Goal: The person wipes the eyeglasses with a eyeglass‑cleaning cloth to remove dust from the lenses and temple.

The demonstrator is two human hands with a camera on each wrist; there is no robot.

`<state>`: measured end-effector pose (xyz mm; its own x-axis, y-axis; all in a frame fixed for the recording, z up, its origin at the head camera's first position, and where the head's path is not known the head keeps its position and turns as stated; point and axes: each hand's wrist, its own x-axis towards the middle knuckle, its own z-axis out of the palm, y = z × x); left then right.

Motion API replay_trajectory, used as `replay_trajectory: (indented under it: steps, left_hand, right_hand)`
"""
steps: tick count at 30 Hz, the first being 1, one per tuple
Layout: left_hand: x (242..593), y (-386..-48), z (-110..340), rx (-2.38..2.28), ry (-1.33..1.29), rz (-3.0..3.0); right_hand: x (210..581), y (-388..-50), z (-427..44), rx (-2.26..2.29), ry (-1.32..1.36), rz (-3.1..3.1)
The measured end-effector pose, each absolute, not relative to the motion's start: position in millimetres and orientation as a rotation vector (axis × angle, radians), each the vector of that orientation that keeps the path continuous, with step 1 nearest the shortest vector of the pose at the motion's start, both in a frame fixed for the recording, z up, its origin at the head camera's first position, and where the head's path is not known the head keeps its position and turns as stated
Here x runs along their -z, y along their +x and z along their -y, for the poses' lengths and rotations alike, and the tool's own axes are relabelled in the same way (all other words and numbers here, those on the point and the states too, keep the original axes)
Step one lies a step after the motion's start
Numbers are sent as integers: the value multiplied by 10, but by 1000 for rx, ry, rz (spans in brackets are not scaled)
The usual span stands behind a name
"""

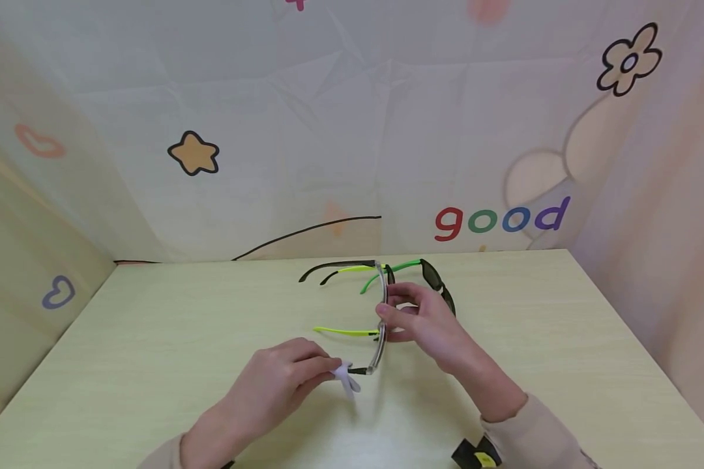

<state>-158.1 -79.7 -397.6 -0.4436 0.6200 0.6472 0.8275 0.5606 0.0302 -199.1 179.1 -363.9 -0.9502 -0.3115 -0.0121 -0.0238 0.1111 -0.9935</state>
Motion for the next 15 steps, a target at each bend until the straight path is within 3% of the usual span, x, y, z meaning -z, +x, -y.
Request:
replay_trajectory:
  steps: [15]
  left_hand:
    - [3995,-1659,1054,603,-1236,2269]
  right_hand:
    - [3607,-1989,-1941,1878,-367,-2175]
